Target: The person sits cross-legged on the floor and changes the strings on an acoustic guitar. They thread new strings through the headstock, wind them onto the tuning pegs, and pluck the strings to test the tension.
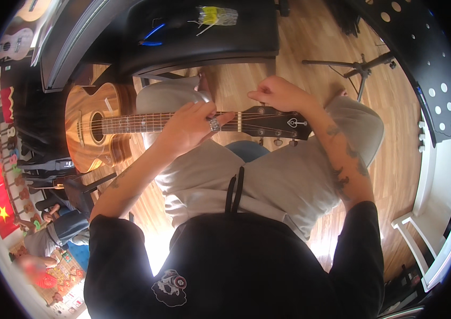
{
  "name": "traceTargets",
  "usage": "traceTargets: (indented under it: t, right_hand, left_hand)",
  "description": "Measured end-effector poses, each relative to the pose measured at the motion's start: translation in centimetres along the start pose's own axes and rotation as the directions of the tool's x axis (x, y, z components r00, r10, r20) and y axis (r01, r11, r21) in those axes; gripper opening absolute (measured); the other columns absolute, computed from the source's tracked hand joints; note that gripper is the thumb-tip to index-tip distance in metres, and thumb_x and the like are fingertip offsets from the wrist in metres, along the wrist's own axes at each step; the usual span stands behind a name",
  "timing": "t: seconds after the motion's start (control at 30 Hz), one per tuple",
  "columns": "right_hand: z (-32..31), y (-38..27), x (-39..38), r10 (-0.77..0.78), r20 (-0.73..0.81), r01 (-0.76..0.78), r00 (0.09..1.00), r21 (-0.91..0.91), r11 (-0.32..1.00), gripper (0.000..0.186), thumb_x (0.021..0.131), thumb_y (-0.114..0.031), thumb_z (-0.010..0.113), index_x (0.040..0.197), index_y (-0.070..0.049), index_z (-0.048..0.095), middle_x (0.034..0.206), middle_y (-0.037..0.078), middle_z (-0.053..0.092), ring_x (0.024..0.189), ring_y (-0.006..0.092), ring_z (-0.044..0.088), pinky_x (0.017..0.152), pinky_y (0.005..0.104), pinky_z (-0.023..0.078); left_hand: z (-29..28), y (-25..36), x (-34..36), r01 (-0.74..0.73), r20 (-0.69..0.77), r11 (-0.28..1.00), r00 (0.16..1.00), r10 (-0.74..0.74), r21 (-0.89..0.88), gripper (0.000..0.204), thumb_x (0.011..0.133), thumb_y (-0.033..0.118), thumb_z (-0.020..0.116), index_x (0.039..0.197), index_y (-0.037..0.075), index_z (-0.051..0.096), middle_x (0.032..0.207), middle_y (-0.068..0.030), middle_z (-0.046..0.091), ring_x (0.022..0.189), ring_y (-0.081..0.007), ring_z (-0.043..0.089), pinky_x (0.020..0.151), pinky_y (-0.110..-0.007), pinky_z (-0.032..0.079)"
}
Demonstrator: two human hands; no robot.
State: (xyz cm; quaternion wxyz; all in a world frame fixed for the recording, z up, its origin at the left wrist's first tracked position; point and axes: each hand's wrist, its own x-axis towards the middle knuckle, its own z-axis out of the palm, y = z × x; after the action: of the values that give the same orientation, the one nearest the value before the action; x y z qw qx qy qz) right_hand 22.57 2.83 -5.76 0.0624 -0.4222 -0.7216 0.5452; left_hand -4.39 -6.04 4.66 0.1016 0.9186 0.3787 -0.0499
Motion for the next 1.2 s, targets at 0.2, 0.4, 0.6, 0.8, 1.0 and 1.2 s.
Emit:
traceTargets:
  t: [0.2, 0.4, 0.6, 0.8, 1.0, 1.2]
  right_hand:
    - [0.3, 0.2, -1.0, -0.109, -0.066, 0.114, 0.992, 0.093, 0.989, 0.025, 0.095, -0.023, 0.065, 0.104, 0.000, 0.071, 0.083, 0.010, 0.070, 0.074, 0.0191, 0.064, 0.070, 0.0340, 0.050]
    - [-1.5, 0.7, -0.6, -0.198, 0.161, 0.188, 0.967, 0.075, 0.979, 0.022, 0.098, -0.014, 0.060, 0.113, -0.002, 0.069, 0.095, 0.010, 0.074, 0.088, 0.0192, 0.069, 0.079, 0.0323, 0.052]
    - [-1.6, 1.8, 0.2, -0.231, 0.228, 0.195, 0.946, 0.167, 0.966, 0.020, 0.100, -0.012, 0.059, 0.114, -0.002, 0.069, 0.098, 0.008, 0.074, 0.091, 0.0174, 0.069, 0.080, 0.0320, 0.052]
    - [-2.4, 0.6, -0.6, -0.105, 0.264, 0.079, 0.959, 0.107, 0.991, 0.017, 0.098, -0.010, 0.061, 0.112, -0.002, 0.069, 0.098, 0.006, 0.071, 0.091, 0.0153, 0.065, 0.082, 0.0309, 0.051]
    - [-2.3, 2.4, 0.2, -0.321, 0.303, 0.284, 0.897, 0.160, 0.945, 0.017, 0.095, -0.005, 0.064, 0.111, -0.002, 0.068, 0.099, 0.006, 0.070, 0.092, 0.0148, 0.065, 0.083, 0.0304, 0.051]
    - [-2.1, 2.8, 0.9, -0.340, 0.128, 0.298, 0.932, 0.263, 0.917, 0.012, 0.093, -0.007, 0.066, 0.101, 0.000, 0.071, 0.102, 0.007, 0.071, 0.085, 0.0160, 0.064, 0.078, 0.0326, 0.053]
  left_hand:
    - [-0.1, -0.4, 0.2, -0.017, 0.031, 1.000, 0.999, 0.017, -0.017, 0.069, 0.079, 0.020, 0.079, 0.144, 0.030, 0.057, 0.099, -0.0029, 0.053, 0.092, -0.0225, 0.060, 0.078, -0.038, 0.052]
    - [-0.2, -0.3, 0.3, -0.010, 0.042, 1.000, 0.999, 0.011, -0.015, 0.071, 0.078, 0.020, 0.080, 0.144, 0.031, 0.057, 0.101, -0.0026, 0.054, 0.094, -0.0222, 0.061, 0.078, -0.037, 0.053]
    - [-0.7, -0.2, 0.4, 0.008, 0.075, 0.999, 0.997, -0.005, -0.051, 0.071, 0.079, 0.020, 0.081, 0.145, 0.030, 0.056, 0.103, -0.0037, 0.054, 0.096, -0.0228, 0.061, 0.081, -0.038, 0.053]
    - [-1.9, 0.6, 0.6, 0.047, 0.099, 0.997, 0.994, -0.041, -0.056, 0.066, 0.079, 0.021, 0.082, 0.141, 0.027, 0.061, 0.103, -0.0048, 0.055, 0.097, -0.0253, 0.061, 0.085, -0.041, 0.051]
    - [-2.7, 0.3, 1.3, 0.050, 0.148, 0.992, 0.988, -0.033, -0.113, 0.061, 0.080, 0.025, 0.082, 0.138, 0.027, 0.063, 0.106, -0.0055, 0.057, 0.099, -0.0273, 0.062, 0.087, -0.042, 0.051]
    - [-0.9, -0.9, 0.1, 0.031, 0.109, 0.997, 0.994, -0.023, -0.071, 0.060, 0.083, 0.031, 0.080, 0.140, 0.026, 0.061, 0.108, -0.0057, 0.058, 0.105, -0.0267, 0.062, 0.089, -0.043, 0.051]
